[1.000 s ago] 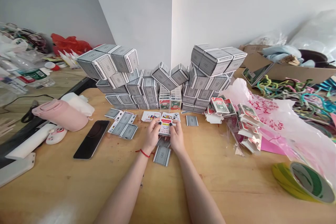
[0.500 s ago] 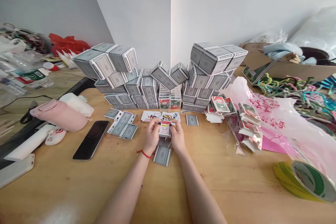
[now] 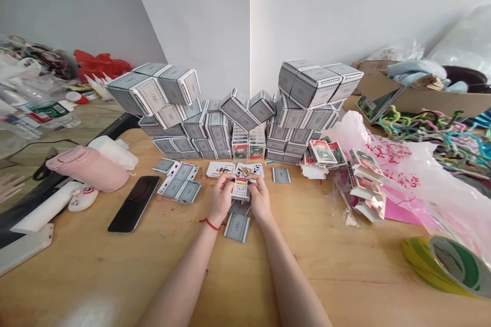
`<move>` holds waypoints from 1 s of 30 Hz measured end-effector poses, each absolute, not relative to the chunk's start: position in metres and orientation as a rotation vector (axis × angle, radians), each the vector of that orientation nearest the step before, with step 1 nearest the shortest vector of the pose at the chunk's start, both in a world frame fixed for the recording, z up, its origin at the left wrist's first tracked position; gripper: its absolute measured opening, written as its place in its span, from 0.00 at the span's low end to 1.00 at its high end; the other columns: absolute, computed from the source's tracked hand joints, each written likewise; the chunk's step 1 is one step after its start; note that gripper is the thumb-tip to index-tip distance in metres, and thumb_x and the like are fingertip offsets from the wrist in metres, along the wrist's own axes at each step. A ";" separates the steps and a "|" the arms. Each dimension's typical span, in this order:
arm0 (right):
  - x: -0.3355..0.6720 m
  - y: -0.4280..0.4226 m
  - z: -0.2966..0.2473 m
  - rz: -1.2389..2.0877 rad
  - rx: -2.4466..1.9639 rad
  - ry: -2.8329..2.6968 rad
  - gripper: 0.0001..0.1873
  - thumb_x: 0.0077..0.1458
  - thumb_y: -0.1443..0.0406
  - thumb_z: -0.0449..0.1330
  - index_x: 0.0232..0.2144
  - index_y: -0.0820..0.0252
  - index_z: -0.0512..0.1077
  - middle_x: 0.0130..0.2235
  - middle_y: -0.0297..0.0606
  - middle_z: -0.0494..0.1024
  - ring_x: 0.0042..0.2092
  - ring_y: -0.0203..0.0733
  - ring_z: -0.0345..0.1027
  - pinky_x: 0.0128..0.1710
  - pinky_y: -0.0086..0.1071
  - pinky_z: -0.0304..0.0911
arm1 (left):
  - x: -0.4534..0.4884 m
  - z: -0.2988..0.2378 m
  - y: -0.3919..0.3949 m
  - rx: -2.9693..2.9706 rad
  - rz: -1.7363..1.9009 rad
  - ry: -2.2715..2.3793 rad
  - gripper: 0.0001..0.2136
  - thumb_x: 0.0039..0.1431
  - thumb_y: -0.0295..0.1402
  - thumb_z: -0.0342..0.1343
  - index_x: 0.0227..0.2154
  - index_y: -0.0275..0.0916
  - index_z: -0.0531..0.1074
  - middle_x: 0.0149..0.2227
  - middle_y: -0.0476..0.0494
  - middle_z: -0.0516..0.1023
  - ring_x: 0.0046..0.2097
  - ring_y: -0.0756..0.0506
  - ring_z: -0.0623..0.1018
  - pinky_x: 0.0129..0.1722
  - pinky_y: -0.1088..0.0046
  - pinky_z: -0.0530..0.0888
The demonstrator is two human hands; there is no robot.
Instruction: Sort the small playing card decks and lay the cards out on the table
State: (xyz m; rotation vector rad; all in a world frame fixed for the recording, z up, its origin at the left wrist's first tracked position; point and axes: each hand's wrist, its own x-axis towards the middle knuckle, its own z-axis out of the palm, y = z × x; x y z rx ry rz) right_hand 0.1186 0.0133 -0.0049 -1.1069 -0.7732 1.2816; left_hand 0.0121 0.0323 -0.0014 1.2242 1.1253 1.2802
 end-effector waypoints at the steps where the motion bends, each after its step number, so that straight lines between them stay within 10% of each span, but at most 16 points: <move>1: 0.119 0.014 -0.005 1.284 -1.110 -0.770 0.10 0.45 0.63 0.53 0.34 0.55 0.62 0.19 0.25 0.64 0.16 0.31 0.56 0.13 0.25 0.57 | 0.012 -0.002 0.032 1.232 1.288 1.130 0.05 0.50 0.28 0.46 0.30 0.37 0.65 0.21 0.52 0.64 0.21 0.54 0.63 0.19 0.81 0.61; 30: 0.119 0.014 -0.007 1.375 -1.018 -0.749 0.07 0.41 0.64 0.57 0.26 0.57 0.61 0.16 0.23 0.59 0.14 0.27 0.45 0.12 0.22 0.41 | 0.014 0.003 0.026 1.162 1.391 1.133 0.07 0.50 0.35 0.49 0.27 0.36 0.64 0.25 0.49 0.68 0.27 0.51 0.68 0.27 0.78 0.66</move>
